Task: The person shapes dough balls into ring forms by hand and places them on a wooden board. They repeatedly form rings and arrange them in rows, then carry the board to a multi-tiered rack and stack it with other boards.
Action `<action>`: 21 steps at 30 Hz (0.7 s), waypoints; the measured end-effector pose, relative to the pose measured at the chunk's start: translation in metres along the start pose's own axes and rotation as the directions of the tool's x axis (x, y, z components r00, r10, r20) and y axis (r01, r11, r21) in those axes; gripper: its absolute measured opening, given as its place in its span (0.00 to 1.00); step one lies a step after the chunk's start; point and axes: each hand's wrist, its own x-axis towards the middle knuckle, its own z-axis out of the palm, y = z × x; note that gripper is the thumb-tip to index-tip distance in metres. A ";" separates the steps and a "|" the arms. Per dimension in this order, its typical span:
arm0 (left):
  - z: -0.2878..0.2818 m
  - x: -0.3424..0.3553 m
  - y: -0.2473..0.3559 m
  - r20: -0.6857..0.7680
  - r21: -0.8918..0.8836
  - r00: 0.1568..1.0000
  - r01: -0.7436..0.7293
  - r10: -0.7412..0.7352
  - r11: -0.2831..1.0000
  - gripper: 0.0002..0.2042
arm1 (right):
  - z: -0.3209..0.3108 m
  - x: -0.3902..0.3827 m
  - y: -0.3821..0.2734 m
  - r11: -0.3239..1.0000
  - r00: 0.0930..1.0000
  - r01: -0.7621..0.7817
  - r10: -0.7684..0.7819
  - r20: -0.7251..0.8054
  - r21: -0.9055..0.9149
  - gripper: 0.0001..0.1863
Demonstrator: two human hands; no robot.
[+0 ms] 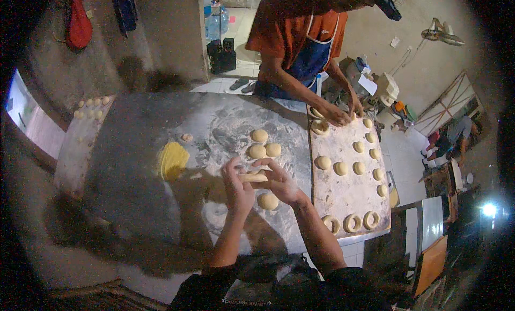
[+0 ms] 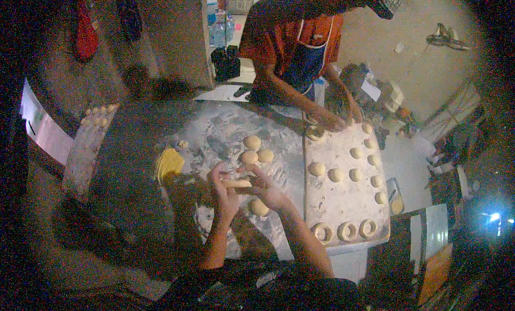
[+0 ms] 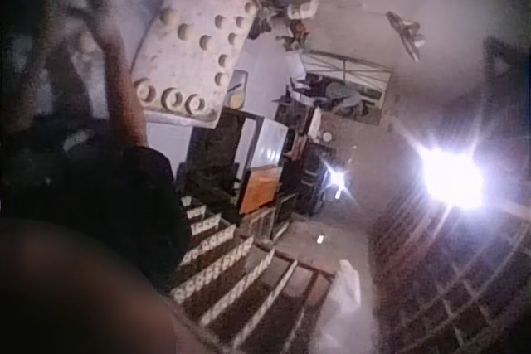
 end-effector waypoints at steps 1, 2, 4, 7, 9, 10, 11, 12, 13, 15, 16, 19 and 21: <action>-0.003 -0.002 0.002 0.091 -0.262 0.994 0.087 -0.065 0.961 0.19 | 0.002 -0.006 -0.002 0.990 1.000 -0.004 0.005 -0.006 0.140 0.28; -0.007 -0.006 0.003 0.151 -0.470 0.982 0.176 -0.117 0.865 0.20 | 0.007 -0.011 -0.003 0.965 1.000 -0.007 0.001 0.024 0.264 0.28; -0.010 -0.019 0.005 0.274 -0.784 0.932 0.360 -0.239 0.506 0.21 | 0.015 -0.017 -0.008 0.991 0.998 0.043 -0.038 -0.046 0.123 0.31; -0.007 -0.032 -0.004 0.168 -0.668 0.969 0.247 -0.181 0.702 0.21 | 0.034 -0.021 -0.007 0.586 0.968 -0.025 -0.188 -0.166 -0.810 0.26; -0.001 -0.037 -0.014 0.078 -0.347 0.947 0.318 -0.311 0.882 0.20 | 0.041 -0.022 -0.006 0.938 0.970 -0.038 -0.049 -0.239 -0.345 0.23; 0.002 -0.038 -0.020 0.063 -0.301 0.985 0.171 -0.159 0.938 0.20 | 0.042 -0.023 -0.005 0.893 0.968 0.078 -0.175 -0.182 -0.443 0.23; 0.009 -0.039 -0.024 0.019 -0.268 1.000 0.009 -0.004 0.963 0.21 | 0.042 -0.025 -0.006 0.715 0.922 0.246 -0.381 -0.070 -0.654 0.24; 0.013 -0.042 -0.026 0.026 -0.312 0.999 0.036 -0.029 0.949 0.21 | 0.041 -0.028 -0.008 0.662 0.922 0.251 -0.385 -0.034 -0.706 0.25; 0.017 -0.044 -0.026 0.033 -0.355 0.998 0.063 -0.055 0.933 0.21 | 0.039 -0.032 -0.010 0.683 0.891 0.349 -0.455 0.001 -0.642 0.27; 0.019 -0.051 -0.018 0.108 -0.436 0.964 0.266 -0.243 0.860 0.21 | 0.036 -0.044 -0.018 0.956 0.969 0.215 -0.184 -0.162 0.200 0.27; 0.019 -0.054 -0.011 0.091 -0.439 0.968 0.250 -0.234 0.863 0.20 | 0.037 -0.052 -0.022 0.945 0.970 0.189 -0.136 -0.203 0.268 0.27; 0.030 -0.057 0.007 0.233 -0.494 0.967 0.212 -0.107 0.843 0.20 | 0.025 -0.073 -0.039 0.690 0.964 0.025 -0.209 -0.167 -0.723 0.29; 0.046 -0.056 0.017 0.223 -0.448 0.965 0.226 -0.137 0.865 0.20 | 0.016 -0.083 -0.047 0.966 0.948 0.256 -0.245 -0.201 0.030 0.30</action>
